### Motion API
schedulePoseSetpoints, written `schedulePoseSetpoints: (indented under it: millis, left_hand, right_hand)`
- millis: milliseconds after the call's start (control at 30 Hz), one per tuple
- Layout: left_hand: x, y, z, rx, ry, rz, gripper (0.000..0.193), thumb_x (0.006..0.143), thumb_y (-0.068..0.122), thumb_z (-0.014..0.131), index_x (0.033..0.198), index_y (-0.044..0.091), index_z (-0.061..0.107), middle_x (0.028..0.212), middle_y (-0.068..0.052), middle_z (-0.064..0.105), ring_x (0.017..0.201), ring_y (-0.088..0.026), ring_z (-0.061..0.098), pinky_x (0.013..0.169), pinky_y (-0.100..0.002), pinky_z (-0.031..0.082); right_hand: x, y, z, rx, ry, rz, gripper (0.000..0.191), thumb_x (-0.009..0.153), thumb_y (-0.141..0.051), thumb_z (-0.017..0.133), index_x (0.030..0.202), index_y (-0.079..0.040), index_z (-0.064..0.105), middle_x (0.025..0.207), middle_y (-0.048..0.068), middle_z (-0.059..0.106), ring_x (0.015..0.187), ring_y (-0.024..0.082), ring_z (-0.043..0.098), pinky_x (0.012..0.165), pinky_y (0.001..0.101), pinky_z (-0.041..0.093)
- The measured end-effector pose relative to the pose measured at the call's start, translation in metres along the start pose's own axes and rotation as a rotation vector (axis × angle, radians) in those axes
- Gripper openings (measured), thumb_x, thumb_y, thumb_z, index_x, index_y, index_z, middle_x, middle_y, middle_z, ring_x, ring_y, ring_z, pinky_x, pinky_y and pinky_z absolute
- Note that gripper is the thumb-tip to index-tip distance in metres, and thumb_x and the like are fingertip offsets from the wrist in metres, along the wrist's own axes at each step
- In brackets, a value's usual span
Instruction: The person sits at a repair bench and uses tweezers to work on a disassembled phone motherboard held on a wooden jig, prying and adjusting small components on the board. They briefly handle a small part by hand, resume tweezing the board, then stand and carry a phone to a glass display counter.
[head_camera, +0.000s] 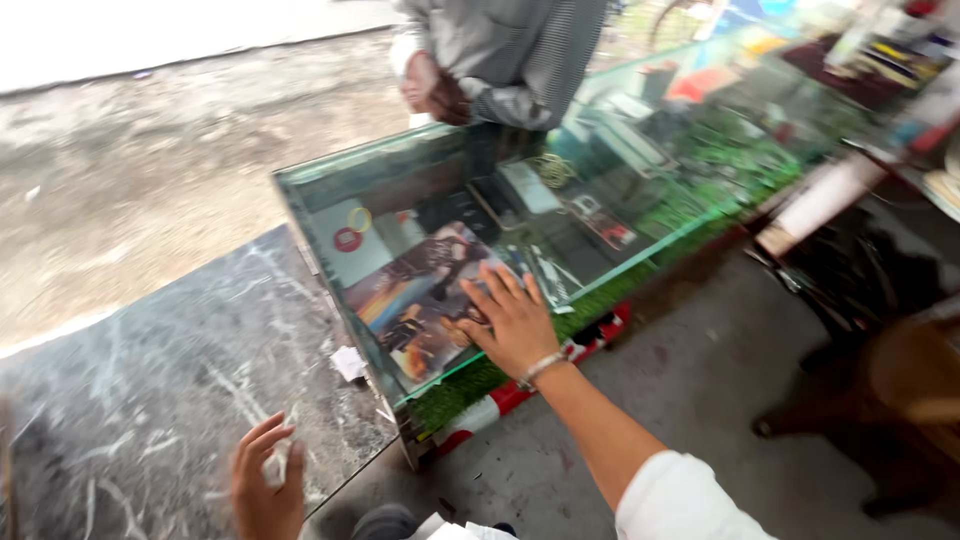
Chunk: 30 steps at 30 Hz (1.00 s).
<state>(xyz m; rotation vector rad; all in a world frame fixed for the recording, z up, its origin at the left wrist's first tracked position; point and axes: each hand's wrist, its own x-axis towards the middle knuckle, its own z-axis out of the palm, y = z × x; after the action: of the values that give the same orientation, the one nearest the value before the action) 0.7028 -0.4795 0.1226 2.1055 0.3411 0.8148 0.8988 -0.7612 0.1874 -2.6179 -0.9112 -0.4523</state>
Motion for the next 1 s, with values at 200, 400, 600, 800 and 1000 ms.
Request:
schedulePoseSetpoints:
  millis: [200,400,600,800,1000]
  left_hand:
    - [0.055,0.038,0.033,-0.071,-0.069,0.138,0.028,0.087,0.008,0.074,0.114,0.008,0.066,0.131,-0.011,0.066,0.126,-0.028,0.062,0.102,-0.042,0.049]
    - [0.169,0.053,0.085,0.095,-0.226,0.217,0.018,0.091,0.018,0.072,0.108,0.013,0.075,0.096,-0.004,0.073,0.096,-0.025,0.068,0.091,-0.041,0.051]
    - [0.247,0.035,0.135,0.268,-0.217,0.205,0.027,0.086,0.023,0.073,0.111,0.014,0.075,0.093,-0.002,0.073,0.094,-0.026,0.066,0.084,-0.044,0.049]
    - [0.252,0.013,0.157,0.35,-0.186,0.099,0.016,0.088,0.028,0.073,0.098,0.016,0.078,0.09,-0.002,0.072,0.09,-0.026,0.066,0.085,-0.044,0.047]
    - [0.255,0.008,0.159,0.315,-0.147,0.179,0.01,0.088,0.023,0.072,0.091,0.014,0.075,0.091,-0.003,0.07,0.089,-0.027,0.065,0.082,-0.043,0.045]
  right_hand:
    - [0.009,0.006,0.011,-0.034,0.022,-0.002,0.059,0.097,-0.052,0.053,0.148,-0.02,0.052,0.159,0.014,0.041,0.148,0.033,0.034,0.12,0.0559,0.019]
    - [0.013,0.012,0.027,-0.032,-0.001,0.016,0.06,0.095,-0.048,0.055,0.149,-0.021,0.05,0.159,0.015,0.039,0.148,0.033,0.032,0.119,0.0547,0.018]
    - [0.022,0.015,0.032,-0.017,-0.028,0.023,0.059,0.095,-0.045,0.057,0.148,-0.02,0.05,0.158,0.014,0.039,0.147,0.033,0.033,0.117,0.0505,0.022]
    - [0.024,-0.002,0.034,-0.048,-0.061,0.111,0.065,0.092,-0.047,0.058,0.15,-0.02,0.046,0.16,0.013,0.036,0.147,0.034,0.031,0.117,0.0517,0.021]
    - [0.043,0.027,0.036,-0.09,-0.216,0.097,0.071,0.09,-0.059,0.056,0.151,-0.024,0.042,0.16,0.011,0.032,0.149,0.033,0.024,0.115,0.063,0.012]
